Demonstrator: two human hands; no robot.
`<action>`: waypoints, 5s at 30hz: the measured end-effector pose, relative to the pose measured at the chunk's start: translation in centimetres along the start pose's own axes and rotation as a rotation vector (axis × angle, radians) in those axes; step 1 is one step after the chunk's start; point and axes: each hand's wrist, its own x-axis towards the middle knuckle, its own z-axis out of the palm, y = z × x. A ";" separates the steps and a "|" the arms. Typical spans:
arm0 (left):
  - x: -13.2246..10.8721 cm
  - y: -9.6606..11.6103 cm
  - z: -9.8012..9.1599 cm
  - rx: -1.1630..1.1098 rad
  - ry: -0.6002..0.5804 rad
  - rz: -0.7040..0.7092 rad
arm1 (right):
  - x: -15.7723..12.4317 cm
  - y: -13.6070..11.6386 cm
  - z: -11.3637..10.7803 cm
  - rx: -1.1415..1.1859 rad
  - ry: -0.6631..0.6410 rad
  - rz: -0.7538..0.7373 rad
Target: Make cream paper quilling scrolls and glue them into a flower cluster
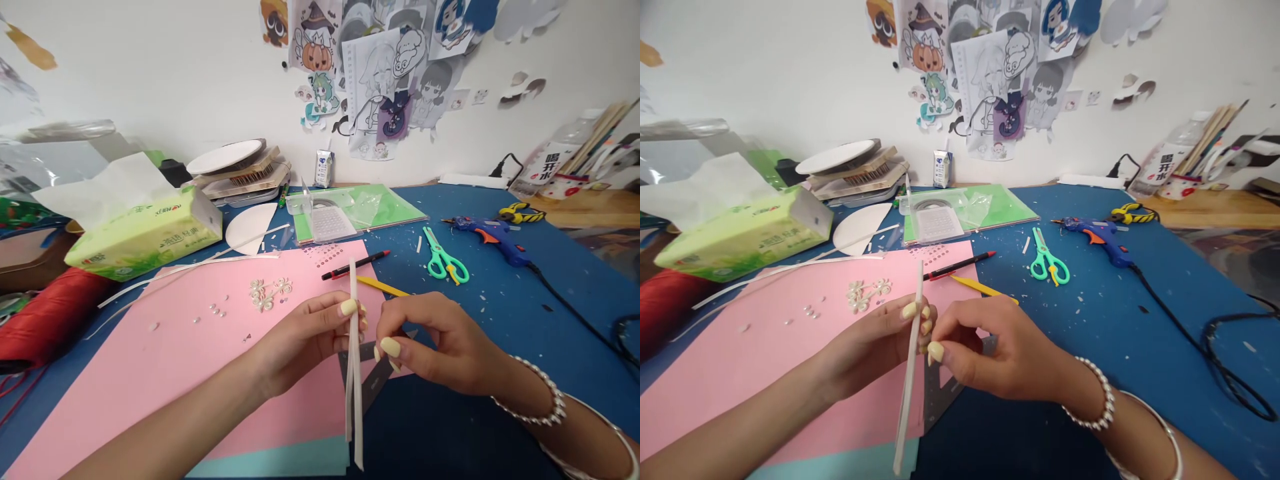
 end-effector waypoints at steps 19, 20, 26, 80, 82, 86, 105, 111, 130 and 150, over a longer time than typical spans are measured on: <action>0.0 -0.5 0.2 -0.062 -0.002 -0.041 | 0.0 0.8 1.3 -0.445 0.065 -0.351; 0.1 -0.6 0.2 -0.058 -0.005 -0.042 | 0.1 0.8 1.3 -0.437 0.077 -0.360; 0.1 -0.5 0.1 -0.070 0.000 -0.004 | 0.1 0.3 1.2 -0.321 0.093 -0.366; -0.1 0.2 -0.3 0.131 -0.001 0.061 | -2.0 -0.4 1.9 -0.624 0.415 -0.389; -0.2 0.2 -0.3 0.139 -0.007 0.064 | -2.0 -0.4 1.8 -0.625 0.399 -0.396; -0.2 0.2 -0.3 0.145 -0.007 0.062 | -2.0 -0.4 1.9 -0.653 0.422 -0.391; 0.4 -0.1 -0.7 0.338 0.182 0.124 | -0.5 0.6 1.6 -0.655 0.307 -0.242; 0.6 -0.1 -0.7 0.457 0.258 0.092 | -0.1 0.6 1.3 -0.571 0.222 -0.105; 0.1 0.1 0.4 0.872 0.239 0.165 | -0.1 1.4 0.8 -0.470 0.203 0.176; -0.4 -0.3 0.6 1.135 0.331 0.260 | 0.4 1.0 0.6 -0.217 0.025 0.267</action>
